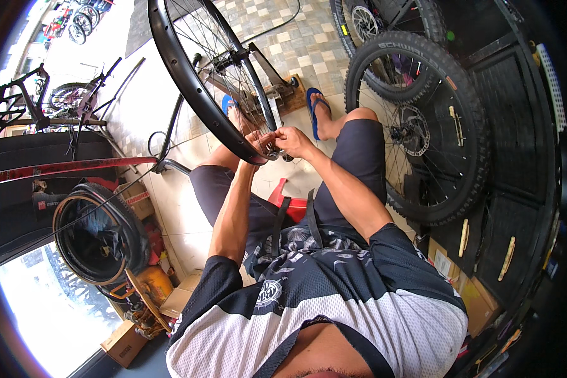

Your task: The person adjusts the spokes of a bicycle wheel mounted on a truing stand, using a spoke wrench to tighten or loosen individual spokes while rotating the wheel to check alignment.

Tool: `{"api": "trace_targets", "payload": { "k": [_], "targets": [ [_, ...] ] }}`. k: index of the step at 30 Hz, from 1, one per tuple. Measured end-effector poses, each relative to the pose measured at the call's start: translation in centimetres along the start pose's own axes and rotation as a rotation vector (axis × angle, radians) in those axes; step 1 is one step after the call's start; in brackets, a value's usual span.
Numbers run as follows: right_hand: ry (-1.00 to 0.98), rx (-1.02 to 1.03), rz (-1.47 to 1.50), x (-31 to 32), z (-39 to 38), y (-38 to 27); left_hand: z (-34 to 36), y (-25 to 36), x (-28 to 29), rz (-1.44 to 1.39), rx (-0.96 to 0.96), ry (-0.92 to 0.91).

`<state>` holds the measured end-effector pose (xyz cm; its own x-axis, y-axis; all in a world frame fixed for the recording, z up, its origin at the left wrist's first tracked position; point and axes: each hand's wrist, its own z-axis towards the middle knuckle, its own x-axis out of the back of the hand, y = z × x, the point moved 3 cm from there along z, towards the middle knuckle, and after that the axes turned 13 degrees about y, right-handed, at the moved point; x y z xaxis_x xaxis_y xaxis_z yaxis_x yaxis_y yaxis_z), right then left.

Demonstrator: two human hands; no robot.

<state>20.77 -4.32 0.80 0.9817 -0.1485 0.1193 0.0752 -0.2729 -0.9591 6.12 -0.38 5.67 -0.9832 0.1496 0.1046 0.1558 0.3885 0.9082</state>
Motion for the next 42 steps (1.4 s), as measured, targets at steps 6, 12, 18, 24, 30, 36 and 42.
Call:
{"api": "trace_targets", "payload": {
  "k": [6,12,18,24,30,36,42],
  "targets": [
    [0.073,-0.007,-0.101,1.2,-0.9,-1.3,0.4,0.0,1.0,0.176,0.085,0.073],
    [0.008,-0.045,-0.091,1.1,-1.6,-3.5,0.3,0.1,1.5,0.081,0.17,-0.032],
    [-0.005,0.071,-0.109,1.6,-2.5,-5.6,0.5,-0.6,1.7,-0.016,0.17,-0.188],
    [-0.045,-0.004,-0.041,1.2,-1.6,-3.6,-0.1,0.2,0.5,-0.059,0.251,-0.093],
    [-0.058,-0.009,0.042,0.5,-0.7,-1.2,-1.2,1.7,-0.3,-0.073,0.153,-0.008],
    [-0.113,-0.08,0.169,0.5,-1.0,-1.7,-0.9,1.3,0.2,-0.081,0.095,-0.021],
    [-0.059,-0.07,0.362,1.5,-0.9,-2.8,1.6,-1.7,2.8,-0.211,0.186,0.152]
  ]
}}
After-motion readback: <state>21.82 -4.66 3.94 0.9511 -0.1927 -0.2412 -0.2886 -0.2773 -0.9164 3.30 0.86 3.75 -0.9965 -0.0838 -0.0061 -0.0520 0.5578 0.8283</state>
